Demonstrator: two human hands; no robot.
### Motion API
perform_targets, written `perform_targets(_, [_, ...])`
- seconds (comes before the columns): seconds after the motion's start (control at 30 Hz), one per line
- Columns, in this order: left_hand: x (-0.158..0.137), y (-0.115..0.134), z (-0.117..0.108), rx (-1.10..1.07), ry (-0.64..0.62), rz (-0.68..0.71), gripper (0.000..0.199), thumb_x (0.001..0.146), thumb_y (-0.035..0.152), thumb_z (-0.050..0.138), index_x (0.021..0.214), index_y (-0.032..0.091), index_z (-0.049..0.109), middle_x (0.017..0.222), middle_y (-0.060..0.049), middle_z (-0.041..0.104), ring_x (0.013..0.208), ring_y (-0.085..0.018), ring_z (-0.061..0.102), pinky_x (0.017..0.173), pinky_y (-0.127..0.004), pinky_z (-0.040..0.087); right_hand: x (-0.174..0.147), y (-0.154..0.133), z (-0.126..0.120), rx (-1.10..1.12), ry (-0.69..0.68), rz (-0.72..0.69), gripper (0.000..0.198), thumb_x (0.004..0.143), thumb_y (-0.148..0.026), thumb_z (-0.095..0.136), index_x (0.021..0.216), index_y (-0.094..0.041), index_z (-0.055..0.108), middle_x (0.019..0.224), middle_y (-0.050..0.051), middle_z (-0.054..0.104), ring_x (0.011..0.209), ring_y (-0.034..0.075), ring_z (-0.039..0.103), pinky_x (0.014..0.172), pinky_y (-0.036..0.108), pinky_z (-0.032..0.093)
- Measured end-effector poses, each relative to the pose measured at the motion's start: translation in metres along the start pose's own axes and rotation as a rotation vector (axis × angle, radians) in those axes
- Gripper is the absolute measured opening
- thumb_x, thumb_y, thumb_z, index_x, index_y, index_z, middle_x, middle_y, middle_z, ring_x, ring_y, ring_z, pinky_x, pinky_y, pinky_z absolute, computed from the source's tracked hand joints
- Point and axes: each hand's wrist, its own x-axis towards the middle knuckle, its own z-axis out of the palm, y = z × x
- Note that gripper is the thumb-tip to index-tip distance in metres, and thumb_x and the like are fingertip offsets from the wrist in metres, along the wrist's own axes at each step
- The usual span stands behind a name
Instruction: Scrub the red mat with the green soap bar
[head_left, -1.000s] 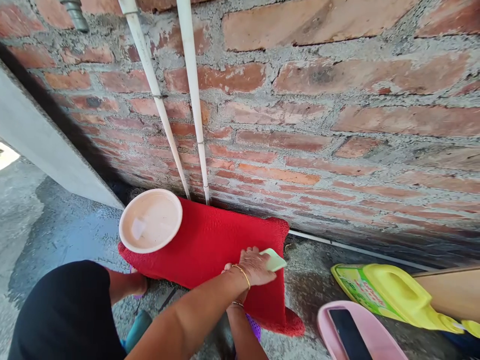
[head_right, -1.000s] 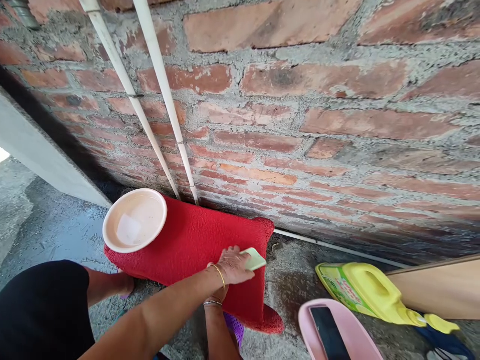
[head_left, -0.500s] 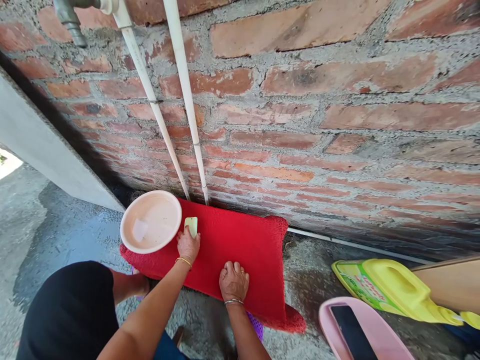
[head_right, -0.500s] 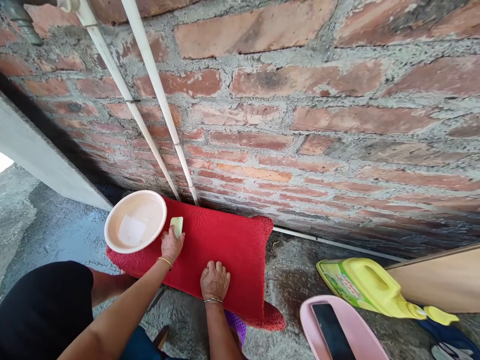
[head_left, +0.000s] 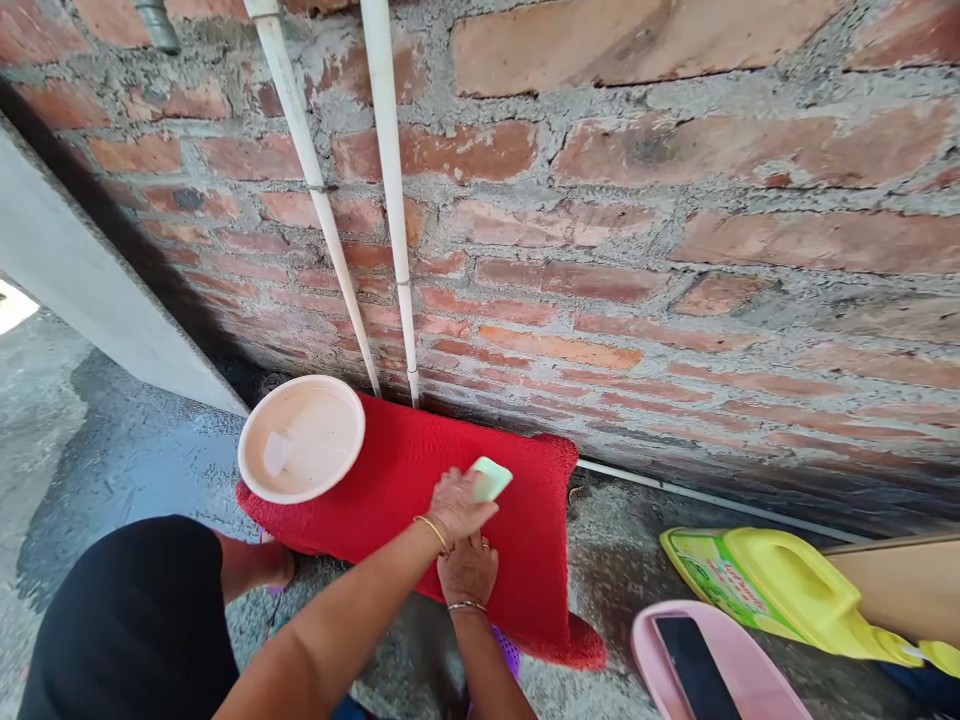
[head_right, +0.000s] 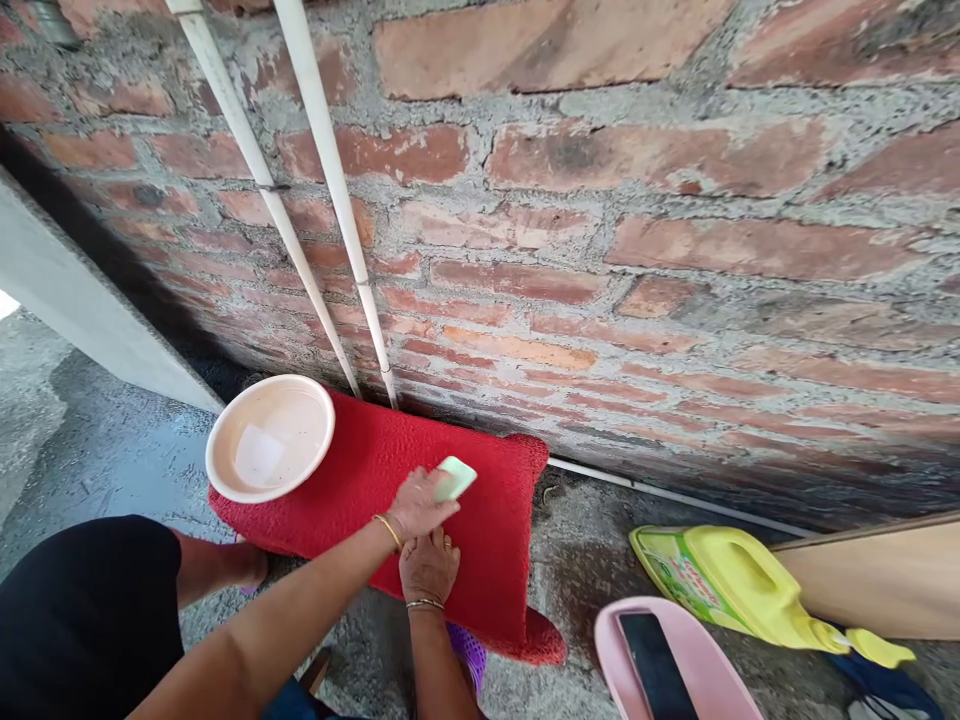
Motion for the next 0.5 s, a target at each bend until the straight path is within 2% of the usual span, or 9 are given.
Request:
perform_targets(0.13, [0.014, -0.051, -0.044, 0.024, 0.333, -0.348, 0.052, 0.087, 0.047, 0.051, 0.131, 0.020, 0.048, 0.116, -0.015, 0.058, 0.106, -0.026, 0.057, 0.091, -0.036, 0.044, -0.006, -0.007, -0.007, -0.166, 0.005, -0.003, 0.017, 0.084, -0.019, 0.048, 0.081, -0.021, 0.065, 0.087, 0.007, 0.062, 0.086, 0.022, 0.056, 0.075, 0.034, 0.031])
perform_targets(0.2, [0.021, -0.069, -0.061, 0.017, 0.420, -0.495, 0.056, 0.089, 0.045, 0.048, 0.136, 0.015, 0.042, 0.117, -0.018, 0.057, 0.105, -0.028, 0.058, 0.088, -0.037, 0.044, -0.006, -0.007, -0.006, -0.177, 0.011, -0.016, 0.014, 0.084, -0.019, 0.050, 0.080, -0.021, 0.064, 0.086, 0.005, 0.060, 0.086, 0.020, 0.055, 0.075, 0.033, 0.030])
perform_targets(0.27, [0.029, -0.076, -0.068, 0.006, 0.462, -0.568, 0.058, 0.089, 0.044, 0.048, 0.137, 0.012, 0.039, 0.115, -0.019, 0.057, 0.104, -0.028, 0.058, 0.086, -0.037, 0.044, -0.006, -0.005, -0.005, -0.168, 0.011, -0.026, 0.013, 0.084, -0.020, 0.051, 0.081, -0.022, 0.064, 0.086, 0.005, 0.060, 0.085, 0.020, 0.055, 0.075, 0.033, 0.029])
perform_targets(0.37, [0.039, -0.058, -0.058, 0.028, 0.472, -0.589, 0.057, 0.087, 0.044, 0.050, 0.134, 0.014, 0.043, 0.115, -0.018, 0.055, 0.106, -0.029, 0.057, 0.083, -0.037, 0.045, -0.006, -0.001, -0.002, -0.155, -0.002, -0.021, 0.014, 0.084, -0.021, 0.051, 0.084, -0.022, 0.065, 0.087, 0.005, 0.060, 0.086, 0.020, 0.055, 0.076, 0.033, 0.029])
perform_targets(0.47, [0.045, -0.012, -0.028, 0.051, 0.401, -0.506, 0.056, 0.085, 0.045, 0.052, 0.134, 0.018, 0.045, 0.119, -0.019, 0.053, 0.108, -0.030, 0.055, 0.081, -0.036, 0.046, -0.006, 0.002, 0.001, -0.145, -0.027, -0.012, 0.016, 0.084, -0.022, 0.051, 0.087, -0.022, 0.066, 0.089, 0.006, 0.061, 0.088, 0.021, 0.055, 0.076, 0.033, 0.030])
perform_targets(0.5, [0.045, 0.007, -0.015, 0.058, 0.359, -0.428, 0.057, 0.085, 0.045, 0.051, 0.135, 0.019, 0.044, 0.121, -0.019, 0.052, 0.110, -0.030, 0.054, 0.082, -0.037, 0.046, -0.005, 0.003, 0.002, -0.144, -0.039, -0.010, 0.016, 0.084, -0.021, 0.051, 0.088, -0.022, 0.067, 0.090, 0.006, 0.061, 0.089, 0.021, 0.055, 0.076, 0.033, 0.030])
